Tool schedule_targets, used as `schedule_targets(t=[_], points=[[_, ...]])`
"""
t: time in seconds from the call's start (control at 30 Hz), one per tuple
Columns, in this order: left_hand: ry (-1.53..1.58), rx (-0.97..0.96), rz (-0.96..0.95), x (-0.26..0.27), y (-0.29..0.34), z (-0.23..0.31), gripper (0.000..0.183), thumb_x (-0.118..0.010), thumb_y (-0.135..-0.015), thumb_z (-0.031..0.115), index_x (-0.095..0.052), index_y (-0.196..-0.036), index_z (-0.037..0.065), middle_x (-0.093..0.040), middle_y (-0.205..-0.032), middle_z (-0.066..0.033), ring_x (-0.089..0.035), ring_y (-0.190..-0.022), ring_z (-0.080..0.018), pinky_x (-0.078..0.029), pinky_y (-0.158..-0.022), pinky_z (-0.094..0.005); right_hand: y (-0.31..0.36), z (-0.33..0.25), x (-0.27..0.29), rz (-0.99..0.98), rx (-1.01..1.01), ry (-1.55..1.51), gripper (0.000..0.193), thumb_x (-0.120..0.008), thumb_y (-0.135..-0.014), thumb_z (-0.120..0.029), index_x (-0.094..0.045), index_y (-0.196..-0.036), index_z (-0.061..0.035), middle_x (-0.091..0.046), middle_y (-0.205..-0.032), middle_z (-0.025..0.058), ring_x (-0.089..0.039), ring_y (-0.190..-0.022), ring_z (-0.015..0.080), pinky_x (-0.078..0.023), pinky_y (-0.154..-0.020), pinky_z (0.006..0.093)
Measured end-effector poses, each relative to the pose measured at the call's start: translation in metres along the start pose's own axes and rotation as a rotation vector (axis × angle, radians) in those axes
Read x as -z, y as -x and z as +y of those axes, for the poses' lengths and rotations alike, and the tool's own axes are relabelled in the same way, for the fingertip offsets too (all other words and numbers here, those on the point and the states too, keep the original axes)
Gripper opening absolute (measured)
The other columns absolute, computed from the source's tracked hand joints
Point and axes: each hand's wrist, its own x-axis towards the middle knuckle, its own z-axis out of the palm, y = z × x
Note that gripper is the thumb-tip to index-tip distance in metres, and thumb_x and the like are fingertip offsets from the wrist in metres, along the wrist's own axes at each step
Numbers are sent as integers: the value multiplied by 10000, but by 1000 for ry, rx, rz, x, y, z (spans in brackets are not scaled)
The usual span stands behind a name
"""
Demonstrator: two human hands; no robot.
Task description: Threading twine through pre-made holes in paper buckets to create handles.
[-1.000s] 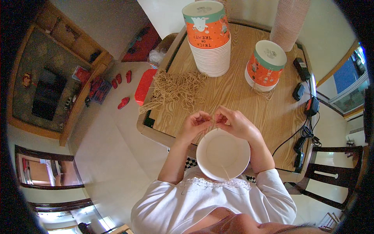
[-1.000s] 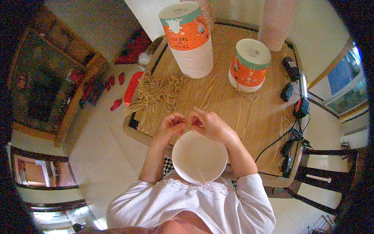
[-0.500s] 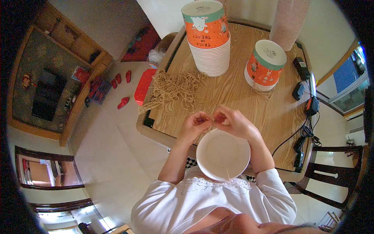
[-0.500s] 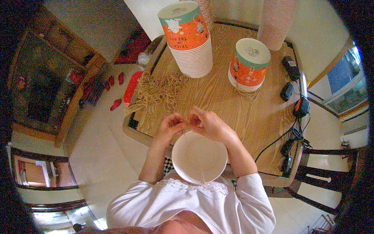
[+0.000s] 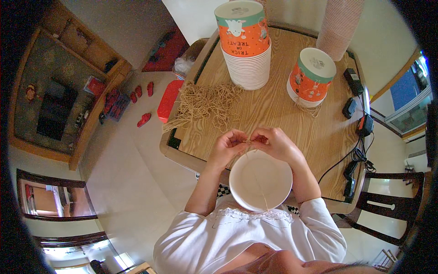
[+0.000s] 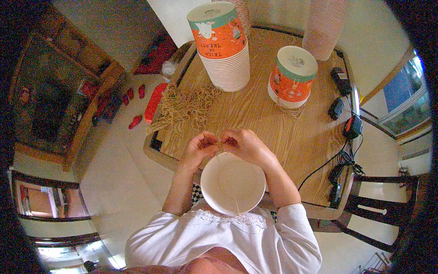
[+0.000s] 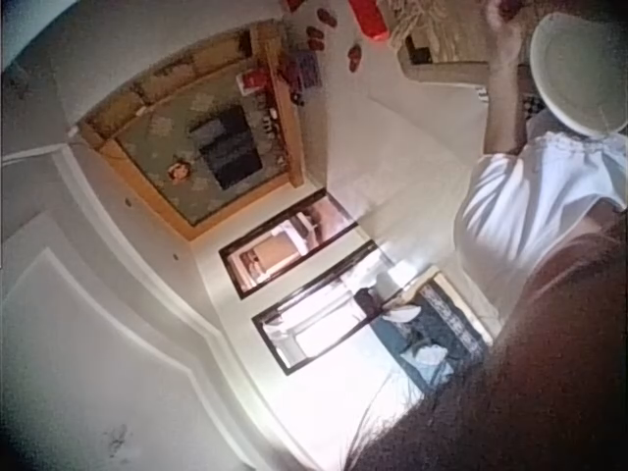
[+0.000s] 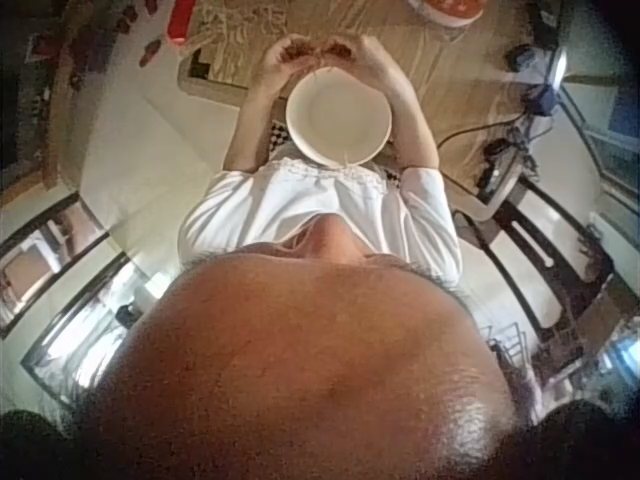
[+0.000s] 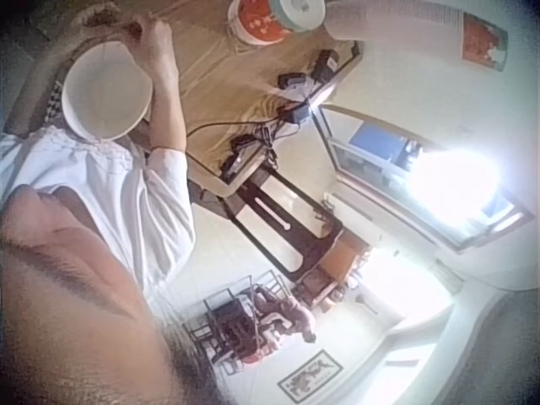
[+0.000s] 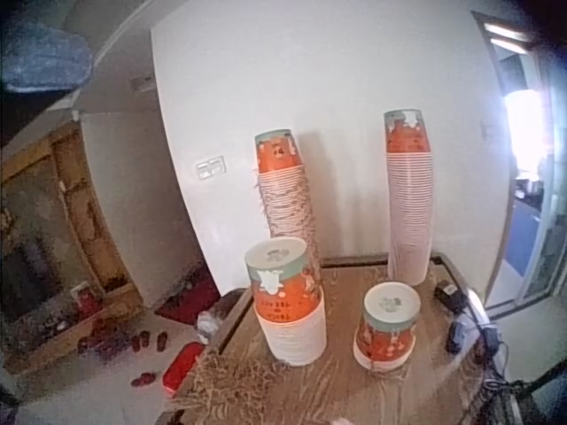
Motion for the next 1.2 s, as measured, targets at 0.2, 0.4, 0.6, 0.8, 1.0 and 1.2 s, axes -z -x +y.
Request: schedule_targets(t=[0.2,0.4,0.6,0.8,1.0,1.2], points=[[-8,2,-17,0,0,2,233,-686,-771,12,-581,-979,35,-607,-888,-6,-567,-764,-75,-473,-667,-215,1,-3,1,5,-10,-8,171,-672,-772,-101,-591,-879,4,-618,-751,109,-623,-697,203,-489,-629,312],[-67,-34,18,-1,0,-2,237,-701,-768,41,-595,-980,30,-623,-897,-14,-573,-780,-73,-472,-683,-215,0,0,1,19,46,27,145,-656,-768,-80,-588,-871,-4,-610,-746,109,-621,-690,209,-486,-616,313],[-169,-35,4,3,-1,-6,150,-683,-790,51,-617,-922,30,-630,-838,-9,-576,-751,-68,-471,-676,-210,1,2,0,32,62,47,133,-648,-757,-62,-587,-862,-7,-600,-744,112,-618,-682,222,-487,-619,318],[-147,-51,7,4,-2,-9,143,-683,-793,55,-615,-916,29,-625,-830,-3,-569,-743,-58,-468,-663,-204,0,2,0,34,151,75,137,-642,-751,-54,-598,-870,-2,-601,-751,134,-615,-688,268,-487,-621,337],[-134,-70,70,-5,4,1,146,-685,-796,66,-616,-922,38,-622,-831,7,-563,-732,-54,-466,-662,-201,1,6,-2,25,184,130,128,-620,-771,-67,-613,-880,0,-616,-769,161,-616,-723,319,-486,-631,368],[-200,-90,71,-5,2,-2,144,-675,-811,88,-613,-932,42,-619,-794,10,-552,-702,-52,-459,-638,-202,2,-3,0,18,99,95,150,-641,-783,-102,-593,-880,2,-609,-734,155,-619,-691,283,-484,-613,360]])
